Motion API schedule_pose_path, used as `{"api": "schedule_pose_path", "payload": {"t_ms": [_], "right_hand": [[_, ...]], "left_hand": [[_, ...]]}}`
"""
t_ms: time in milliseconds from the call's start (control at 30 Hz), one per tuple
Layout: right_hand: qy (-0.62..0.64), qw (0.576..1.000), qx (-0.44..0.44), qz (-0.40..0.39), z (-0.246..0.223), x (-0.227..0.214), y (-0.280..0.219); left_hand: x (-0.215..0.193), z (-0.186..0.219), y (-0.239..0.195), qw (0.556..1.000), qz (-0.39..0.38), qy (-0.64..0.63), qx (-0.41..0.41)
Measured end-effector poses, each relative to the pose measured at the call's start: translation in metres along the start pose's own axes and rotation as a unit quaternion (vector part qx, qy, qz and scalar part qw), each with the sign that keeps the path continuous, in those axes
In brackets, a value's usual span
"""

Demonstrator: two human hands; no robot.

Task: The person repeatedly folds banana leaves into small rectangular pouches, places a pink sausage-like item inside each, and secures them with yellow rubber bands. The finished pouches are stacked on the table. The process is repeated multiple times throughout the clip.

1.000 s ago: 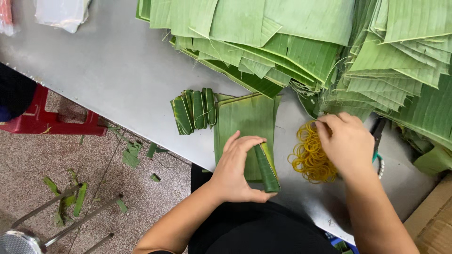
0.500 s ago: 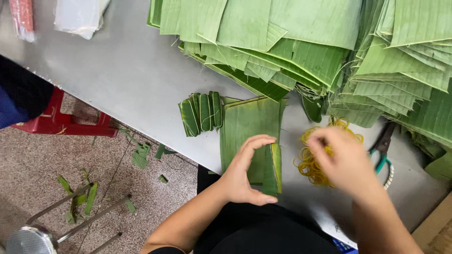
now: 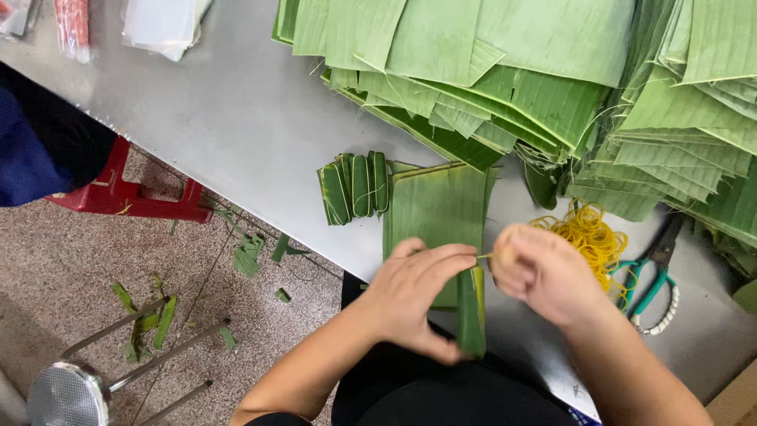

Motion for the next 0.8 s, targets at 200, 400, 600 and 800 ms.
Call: {"api": "schedule_pose_path", "payload": {"t_ms": [200, 400, 600, 800], "right_hand": [[-0.402, 0.894, -0.099, -0.172, -0.041, 0.064, -0.004], [-0.508, 0.83, -0.166, -0.159, -0.066, 0.086, 0.01], [-0.475, 0.84, -0.156, -0.21, -0.049, 0.078, 0.013], [0.111, 0.962, -0.134, -0.209, -0.034, 0.035, 0.003]], "left_hand": [[-0.016, -0.047, -0.006, 0.969, 0.079, -0.143, -0.184], [0.009, -0.034, -0.005, 0.851, 0.039, -0.511, -0.119], [-0.015, -0.034, 0.0, 0.784, 0.157, -0.594, -0.09], [-0.038, -0.013, -0.012, 0.959, 0.258, 0.087, -0.082]]}}
Point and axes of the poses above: each hand's wrist, its own y-axis towards the middle knuckle, its own x-axis out of the palm, z = x × y, the point moved 6 cm from there along y, towards the middle knuckle, and after that the axes turned 13 degrees about -z, right-handed, at the moved point
